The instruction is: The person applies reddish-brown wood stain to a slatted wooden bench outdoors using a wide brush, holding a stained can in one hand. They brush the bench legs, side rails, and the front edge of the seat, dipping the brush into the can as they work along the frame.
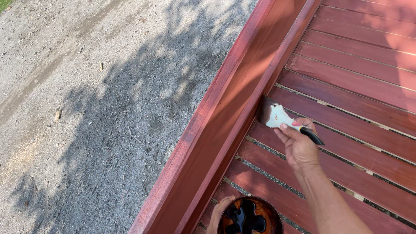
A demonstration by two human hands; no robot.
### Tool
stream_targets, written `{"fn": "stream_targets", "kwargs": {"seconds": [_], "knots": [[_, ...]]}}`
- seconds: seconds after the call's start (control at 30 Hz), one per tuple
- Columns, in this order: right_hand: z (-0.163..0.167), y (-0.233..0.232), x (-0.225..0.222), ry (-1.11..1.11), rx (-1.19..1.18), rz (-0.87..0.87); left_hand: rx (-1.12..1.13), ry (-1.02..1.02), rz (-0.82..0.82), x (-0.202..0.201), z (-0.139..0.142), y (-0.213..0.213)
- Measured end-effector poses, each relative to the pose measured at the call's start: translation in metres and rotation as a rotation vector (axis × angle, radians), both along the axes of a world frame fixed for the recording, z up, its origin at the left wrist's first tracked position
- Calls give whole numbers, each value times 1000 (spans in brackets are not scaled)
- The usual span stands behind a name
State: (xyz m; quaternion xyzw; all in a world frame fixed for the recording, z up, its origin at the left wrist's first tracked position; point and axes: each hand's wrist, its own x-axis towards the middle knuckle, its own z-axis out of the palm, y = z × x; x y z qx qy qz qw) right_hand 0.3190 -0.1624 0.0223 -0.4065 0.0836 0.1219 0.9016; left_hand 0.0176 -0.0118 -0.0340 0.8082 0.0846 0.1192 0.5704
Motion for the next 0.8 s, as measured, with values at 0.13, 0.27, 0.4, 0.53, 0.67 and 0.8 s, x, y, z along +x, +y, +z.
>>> {"fn": "stream_targets", "kwargs": {"seconds": [0.13, 0.27, 0.4, 0.53, 0.67, 0.8], "knots": [[-7, -11, -59, -32, -55, 153, 0, 1, -7, -1, -2, 1], [-10, -34, -90, -119, -245, 375, 1, 3, -15, 3, -1, -1], [-7, -51, -51, -148, -134, 250, -3, 14, -22, 5, 2, -2], [8, -38, 20, -172, 42, -104, -14, 12, -28, 5, 3, 0], [20, -6, 41, -115, 104, -94, -28, 4, -28, 2, 5, 6], [24, 0, 8, -73, 97, -43, -41, -16, -40, 2, 8, 10]]}}
